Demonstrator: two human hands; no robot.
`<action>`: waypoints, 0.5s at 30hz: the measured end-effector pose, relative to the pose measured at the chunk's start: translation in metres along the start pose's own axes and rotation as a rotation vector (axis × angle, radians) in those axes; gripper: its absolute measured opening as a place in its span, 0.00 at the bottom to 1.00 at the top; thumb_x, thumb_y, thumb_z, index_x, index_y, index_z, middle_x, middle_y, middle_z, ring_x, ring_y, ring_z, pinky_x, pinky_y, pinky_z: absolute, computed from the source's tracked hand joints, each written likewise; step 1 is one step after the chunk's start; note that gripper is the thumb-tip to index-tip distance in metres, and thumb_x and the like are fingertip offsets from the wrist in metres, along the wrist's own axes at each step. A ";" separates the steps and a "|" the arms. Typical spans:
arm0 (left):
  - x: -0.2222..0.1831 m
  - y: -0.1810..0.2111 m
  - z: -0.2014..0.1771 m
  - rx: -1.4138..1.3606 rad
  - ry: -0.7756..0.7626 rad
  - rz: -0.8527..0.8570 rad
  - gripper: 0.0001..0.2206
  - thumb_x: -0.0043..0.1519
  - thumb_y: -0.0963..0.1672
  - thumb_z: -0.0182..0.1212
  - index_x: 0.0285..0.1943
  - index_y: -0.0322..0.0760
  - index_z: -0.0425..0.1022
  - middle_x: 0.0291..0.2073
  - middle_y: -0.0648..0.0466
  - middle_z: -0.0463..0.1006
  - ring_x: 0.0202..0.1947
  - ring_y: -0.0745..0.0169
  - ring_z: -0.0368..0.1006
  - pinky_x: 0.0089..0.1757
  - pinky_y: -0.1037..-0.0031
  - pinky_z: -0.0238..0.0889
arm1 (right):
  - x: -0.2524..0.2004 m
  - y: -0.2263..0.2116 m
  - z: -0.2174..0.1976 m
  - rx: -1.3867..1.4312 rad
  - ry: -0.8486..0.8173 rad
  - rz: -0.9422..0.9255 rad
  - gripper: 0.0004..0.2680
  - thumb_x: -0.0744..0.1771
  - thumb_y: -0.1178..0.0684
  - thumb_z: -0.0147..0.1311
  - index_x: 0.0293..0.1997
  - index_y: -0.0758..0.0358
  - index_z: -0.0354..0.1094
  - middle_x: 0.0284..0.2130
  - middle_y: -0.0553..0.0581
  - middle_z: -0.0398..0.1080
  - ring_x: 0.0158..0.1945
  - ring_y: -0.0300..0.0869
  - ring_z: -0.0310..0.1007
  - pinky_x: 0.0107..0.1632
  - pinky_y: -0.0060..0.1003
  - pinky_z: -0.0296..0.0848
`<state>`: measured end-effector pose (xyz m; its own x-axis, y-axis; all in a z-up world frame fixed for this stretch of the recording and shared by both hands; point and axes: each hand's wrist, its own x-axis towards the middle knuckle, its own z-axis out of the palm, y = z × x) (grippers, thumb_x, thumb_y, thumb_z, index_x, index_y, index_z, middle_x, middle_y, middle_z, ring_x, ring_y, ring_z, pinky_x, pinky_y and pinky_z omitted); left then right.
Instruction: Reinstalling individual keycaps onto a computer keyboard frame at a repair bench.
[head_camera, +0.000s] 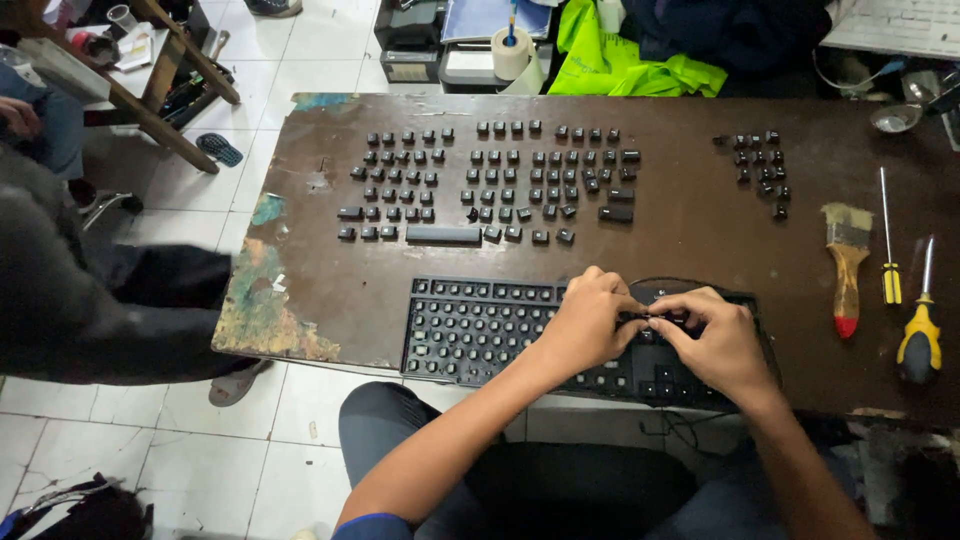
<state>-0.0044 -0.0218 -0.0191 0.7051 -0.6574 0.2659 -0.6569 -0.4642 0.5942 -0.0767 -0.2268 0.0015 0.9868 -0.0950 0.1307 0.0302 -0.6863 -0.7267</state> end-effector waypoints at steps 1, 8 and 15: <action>0.001 0.000 0.000 -0.001 0.003 -0.001 0.09 0.57 0.47 0.71 0.45 0.44 0.87 0.38 0.58 0.77 0.48 0.54 0.72 0.51 0.61 0.66 | 0.000 -0.002 -0.001 -0.002 -0.002 -0.002 0.06 0.63 0.60 0.69 0.40 0.54 0.84 0.42 0.54 0.85 0.44 0.47 0.80 0.40 0.39 0.77; 0.002 -0.005 0.006 0.001 0.007 0.011 0.08 0.56 0.48 0.73 0.42 0.51 0.84 0.39 0.59 0.76 0.48 0.51 0.71 0.49 0.57 0.66 | 0.000 -0.007 0.000 -0.037 -0.018 -0.122 0.06 0.64 0.59 0.68 0.40 0.52 0.81 0.40 0.55 0.83 0.47 0.54 0.79 0.42 0.47 0.77; 0.008 0.003 -0.007 0.021 -0.045 -0.032 0.07 0.56 0.46 0.74 0.42 0.46 0.86 0.39 0.54 0.78 0.48 0.48 0.72 0.50 0.57 0.67 | 0.003 0.002 -0.011 0.251 0.104 -0.012 0.07 0.68 0.63 0.65 0.49 0.60 0.80 0.40 0.63 0.81 0.43 0.46 0.79 0.45 0.40 0.78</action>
<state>0.0013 -0.0237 -0.0099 0.7130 -0.6682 0.2124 -0.6403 -0.4971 0.5856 -0.0750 -0.2363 0.0078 0.9649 -0.1706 0.1995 0.0929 -0.4888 -0.8674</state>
